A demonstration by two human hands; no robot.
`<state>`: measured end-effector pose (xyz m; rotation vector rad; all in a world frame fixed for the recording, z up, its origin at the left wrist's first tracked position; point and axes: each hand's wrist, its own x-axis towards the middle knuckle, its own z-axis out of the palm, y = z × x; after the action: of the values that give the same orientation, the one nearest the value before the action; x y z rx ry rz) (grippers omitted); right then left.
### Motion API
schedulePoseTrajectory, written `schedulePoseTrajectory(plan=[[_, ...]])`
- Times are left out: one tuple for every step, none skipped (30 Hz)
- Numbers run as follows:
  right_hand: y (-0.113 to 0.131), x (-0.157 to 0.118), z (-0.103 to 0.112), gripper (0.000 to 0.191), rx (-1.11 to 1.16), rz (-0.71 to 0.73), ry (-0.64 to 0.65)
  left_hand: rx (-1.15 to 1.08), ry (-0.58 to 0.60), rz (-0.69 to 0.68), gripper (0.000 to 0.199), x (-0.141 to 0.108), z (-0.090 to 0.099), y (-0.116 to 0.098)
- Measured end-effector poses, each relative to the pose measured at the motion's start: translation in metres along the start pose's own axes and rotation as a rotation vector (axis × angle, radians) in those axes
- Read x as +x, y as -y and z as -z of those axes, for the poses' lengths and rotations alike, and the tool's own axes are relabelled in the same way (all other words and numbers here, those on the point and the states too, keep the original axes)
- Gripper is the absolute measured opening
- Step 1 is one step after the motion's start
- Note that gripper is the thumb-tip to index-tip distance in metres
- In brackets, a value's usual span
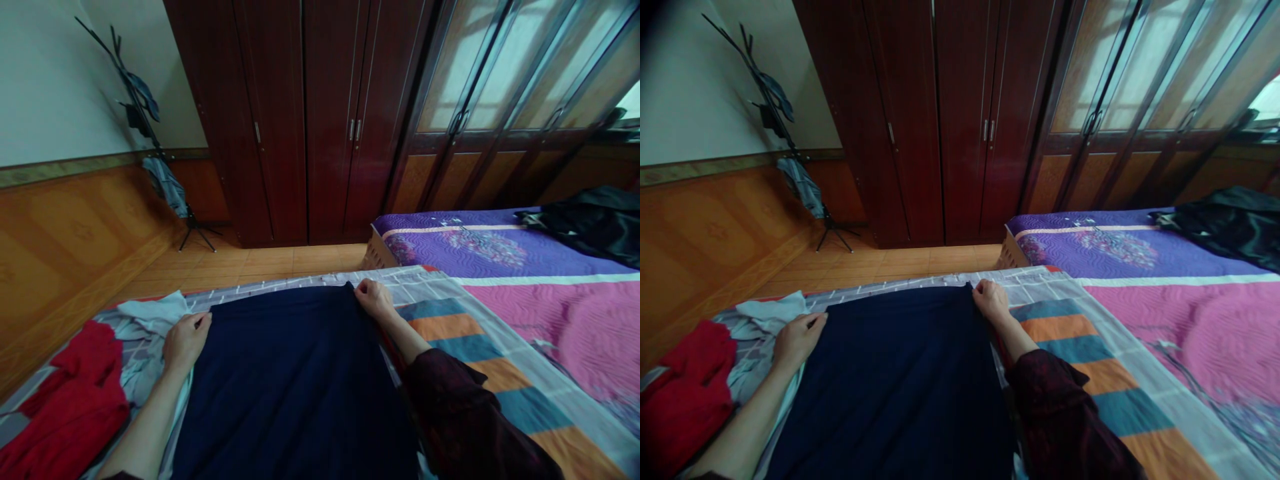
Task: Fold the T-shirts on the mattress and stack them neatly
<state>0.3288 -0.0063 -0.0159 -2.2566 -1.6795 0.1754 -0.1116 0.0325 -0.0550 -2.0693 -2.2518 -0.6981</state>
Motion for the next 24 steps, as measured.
schedulePoseTrajectory(plan=[[-0.002,0.002,-0.001,0.022,0.001,-0.017,0.003,-0.004,0.01,0.016,0.043,0.001,0.001,0.001],[-0.003,0.003,-0.002,0.021,0.003,-0.028,0.009,-0.01,0.023,0.027,0.043,0.002,0.002,0.001],[-0.004,0.003,-0.003,0.021,0.006,-0.035,0.015,-0.017,0.039,0.034,0.044,0.002,0.003,0.0],[-0.004,0.004,-0.004,0.023,0.01,-0.04,0.021,-0.026,0.054,0.035,0.044,0.001,0.004,-0.001],[-0.004,0.004,-0.004,0.025,0.013,-0.044,0.028,-0.036,0.068,0.031,0.044,0.0,0.005,-0.003],[-0.003,0.004,-0.004,0.029,0.016,-0.047,0.034,-0.047,0.08,0.024,0.043,-0.001,0.005,-0.006],[-0.003,0.003,-0.004,0.032,0.018,-0.049,0.04,-0.057,0.089,0.017,0.041,-0.002,0.005,-0.009],[-0.003,0.003,-0.004,0.034,0.019,-0.049,0.046,-0.065,0.093,0.012,0.038,-0.004,0.004,-0.011],[-0.002,0.003,-0.004,0.033,0.017,-0.05,0.051,-0.072,0.095,0.011,0.034,-0.005,0.004,-0.013],[-0.002,0.003,-0.004,0.031,0.013,-0.05,0.055,-0.077,0.094,0.015,0.031,-0.005,0.003,-0.015],[-0.003,0.003,-0.004,0.029,0.01,-0.051,0.057,-0.083,0.09,0.023,0.029,-0.006,0.002,-0.015],[-0.003,0.004,-0.004,0.026,0.007,-0.05,0.057,-0.09,0.083,0.036,0.028,-0.005,0.001,-0.015],[-0.003,0.004,-0.005,0.025,0.007,-0.05,0.056,-0.099,0.071,0.055,0.029,-0.004,0.0,-0.014],[-0.003,0.005,-0.005,0.024,0.01,-0.05,0.055,-0.11,0.056,0.076,0.029,-0.003,0.0,-0.012],[-0.004,0.005,-0.005,0.024,0.014,-0.048,0.055,-0.122,0.038,0.1,0.031,-0.001,0.0,-0.01],[-0.004,0.006,-0.006,0.024,0.02,-0.044,0.056,-0.134,0.02,0.124,0.032,0.0,0.0,-0.008],[-0.004,0.007,-0.006,0.023,0.026,-0.04,0.056,-0.146,0.002,0.146,0.033,0.002,0.0,-0.006],[-0.004,0.007,-0.007,0.023,0.031,-0.035,0.056,-0.156,-0.013,0.166,0.034,0.003,0.001,-0.004],[-0.005,0.008,-0.007,0.023,0.035,-0.032,0.055,-0.162,-0.024,0.182,0.034,0.004,0.001,-0.002],[-0.005,0.008,-0.007,0.023,0.036,-0.03,0.052,-0.165,-0.034,0.194,0.034,0.005,0.002,-0.001],[-0.005,0.009,-0.008,0.023,0.035,-0.032,0.048,-0.164,-0.042,0.201,0.034,0.005,0.002,-0.001],[-0.005,0.009,-0.008,0.023,0.032,-0.035,0.041,-0.161,-0.049,0.205,0.034,0.005,0.003,-0.001],[-0.004,0.009,-0.009,0.024,0.028,-0.039,0.033,-0.154,-0.055,0.205,0.034,0.004,0.003,-0.002],[-0.004,0.009,-0.009,0.025,0.022,-0.044,0.023,-0.145,-0.059,0.205,0.033,0.004,0.003,-0.004]])
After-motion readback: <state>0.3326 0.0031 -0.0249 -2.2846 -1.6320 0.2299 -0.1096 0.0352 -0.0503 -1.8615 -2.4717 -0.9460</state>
